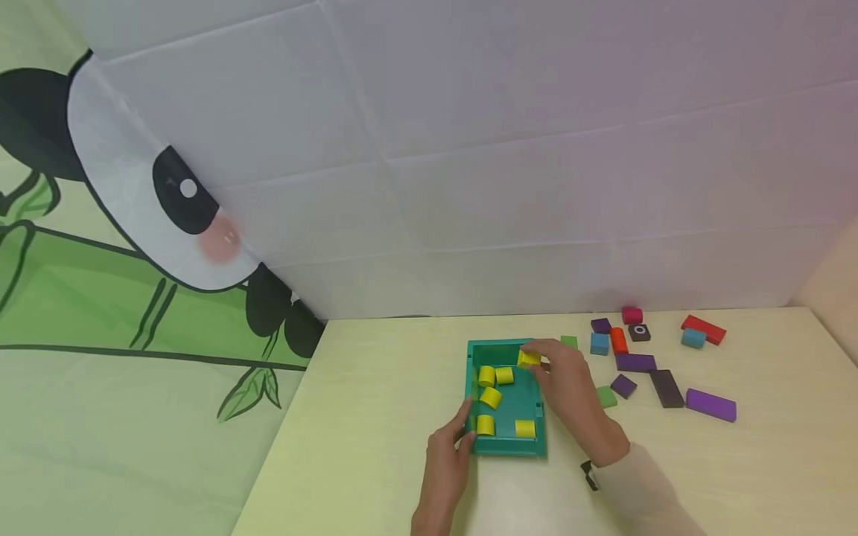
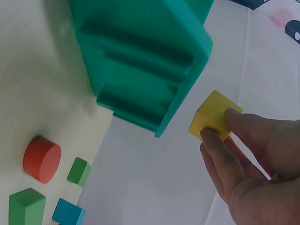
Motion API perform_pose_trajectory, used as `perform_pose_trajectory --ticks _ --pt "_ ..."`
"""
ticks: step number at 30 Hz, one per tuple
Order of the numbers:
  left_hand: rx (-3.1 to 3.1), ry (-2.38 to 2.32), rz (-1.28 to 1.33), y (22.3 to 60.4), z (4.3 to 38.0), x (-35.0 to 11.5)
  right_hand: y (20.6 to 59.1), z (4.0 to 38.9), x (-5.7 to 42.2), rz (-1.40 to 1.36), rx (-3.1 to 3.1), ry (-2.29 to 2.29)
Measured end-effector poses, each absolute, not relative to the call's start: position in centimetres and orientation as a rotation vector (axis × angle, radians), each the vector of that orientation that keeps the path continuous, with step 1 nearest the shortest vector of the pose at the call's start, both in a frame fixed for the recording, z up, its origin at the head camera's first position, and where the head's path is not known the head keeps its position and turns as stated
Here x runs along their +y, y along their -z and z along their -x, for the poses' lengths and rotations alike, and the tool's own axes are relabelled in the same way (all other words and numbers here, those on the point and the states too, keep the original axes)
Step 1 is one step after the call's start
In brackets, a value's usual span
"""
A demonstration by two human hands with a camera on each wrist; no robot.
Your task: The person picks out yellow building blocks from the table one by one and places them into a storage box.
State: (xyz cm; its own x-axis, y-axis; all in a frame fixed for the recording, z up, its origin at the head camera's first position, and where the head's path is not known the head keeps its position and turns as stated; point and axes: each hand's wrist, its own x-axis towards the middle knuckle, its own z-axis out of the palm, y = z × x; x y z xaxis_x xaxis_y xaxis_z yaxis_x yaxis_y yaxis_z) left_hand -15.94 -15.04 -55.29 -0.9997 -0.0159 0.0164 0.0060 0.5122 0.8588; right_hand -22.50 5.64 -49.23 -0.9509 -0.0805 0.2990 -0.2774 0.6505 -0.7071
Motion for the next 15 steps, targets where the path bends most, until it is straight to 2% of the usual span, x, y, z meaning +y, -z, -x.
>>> perform_pose_trajectory --ticks 15 --pt "-2.732 1.516 -0.003 55.0 15.9 -15.0 49.8 22.3 3.3 -0.39 -2.656 -1.086"
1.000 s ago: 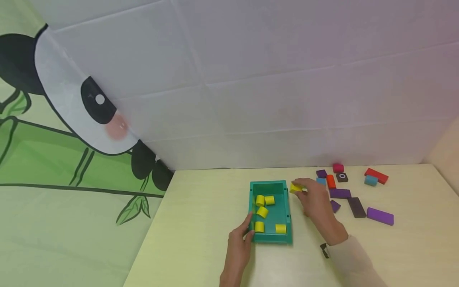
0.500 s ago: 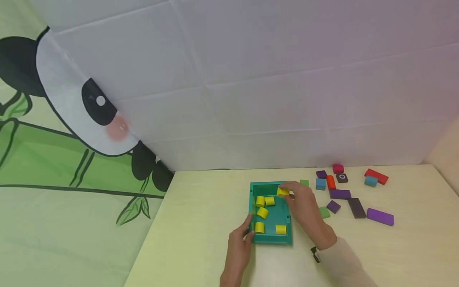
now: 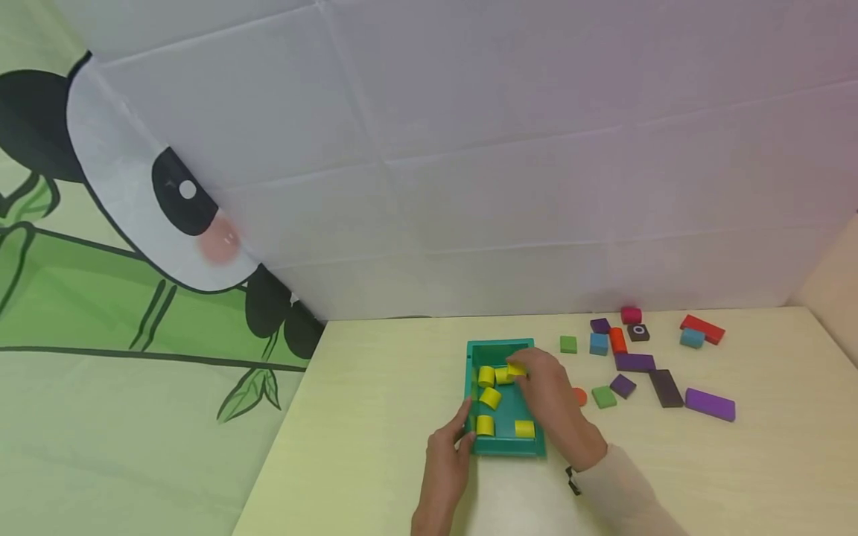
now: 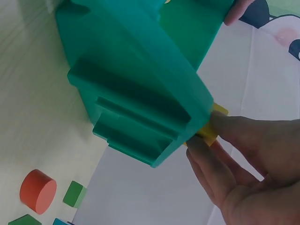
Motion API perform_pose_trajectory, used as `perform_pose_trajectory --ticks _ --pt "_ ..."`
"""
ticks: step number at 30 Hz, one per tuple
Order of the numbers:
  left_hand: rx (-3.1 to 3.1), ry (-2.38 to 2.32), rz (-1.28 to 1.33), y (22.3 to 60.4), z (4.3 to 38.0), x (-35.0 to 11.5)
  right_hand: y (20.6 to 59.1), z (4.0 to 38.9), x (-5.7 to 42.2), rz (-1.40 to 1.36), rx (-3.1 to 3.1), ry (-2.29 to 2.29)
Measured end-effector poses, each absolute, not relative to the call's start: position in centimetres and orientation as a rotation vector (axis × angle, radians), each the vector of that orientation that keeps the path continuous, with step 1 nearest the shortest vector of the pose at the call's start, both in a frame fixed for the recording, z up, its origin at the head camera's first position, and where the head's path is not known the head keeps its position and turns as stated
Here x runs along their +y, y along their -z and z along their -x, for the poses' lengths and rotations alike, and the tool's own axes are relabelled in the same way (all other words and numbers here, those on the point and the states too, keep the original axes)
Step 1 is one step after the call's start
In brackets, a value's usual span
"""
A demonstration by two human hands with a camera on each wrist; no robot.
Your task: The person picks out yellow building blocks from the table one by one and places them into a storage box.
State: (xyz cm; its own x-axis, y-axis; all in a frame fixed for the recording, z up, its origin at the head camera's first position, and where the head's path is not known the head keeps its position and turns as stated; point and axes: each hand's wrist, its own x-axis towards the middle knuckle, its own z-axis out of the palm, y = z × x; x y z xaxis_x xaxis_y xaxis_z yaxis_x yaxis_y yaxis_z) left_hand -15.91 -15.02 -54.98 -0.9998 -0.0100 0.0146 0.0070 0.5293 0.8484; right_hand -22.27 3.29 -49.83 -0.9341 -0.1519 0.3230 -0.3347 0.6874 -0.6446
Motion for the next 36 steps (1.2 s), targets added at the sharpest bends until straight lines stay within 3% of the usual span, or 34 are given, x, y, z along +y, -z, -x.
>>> perform_pose_trajectory --ticks 23,36 --pt "-2.706 1.483 0.012 54.9 16.0 -15.3 51.3 21.5 0.1 -0.459 -2.728 -0.913" --pt "-2.704 1.486 0.002 54.9 16.0 -15.1 52.1 21.8 -1.1 -0.352 -2.807 -0.833"
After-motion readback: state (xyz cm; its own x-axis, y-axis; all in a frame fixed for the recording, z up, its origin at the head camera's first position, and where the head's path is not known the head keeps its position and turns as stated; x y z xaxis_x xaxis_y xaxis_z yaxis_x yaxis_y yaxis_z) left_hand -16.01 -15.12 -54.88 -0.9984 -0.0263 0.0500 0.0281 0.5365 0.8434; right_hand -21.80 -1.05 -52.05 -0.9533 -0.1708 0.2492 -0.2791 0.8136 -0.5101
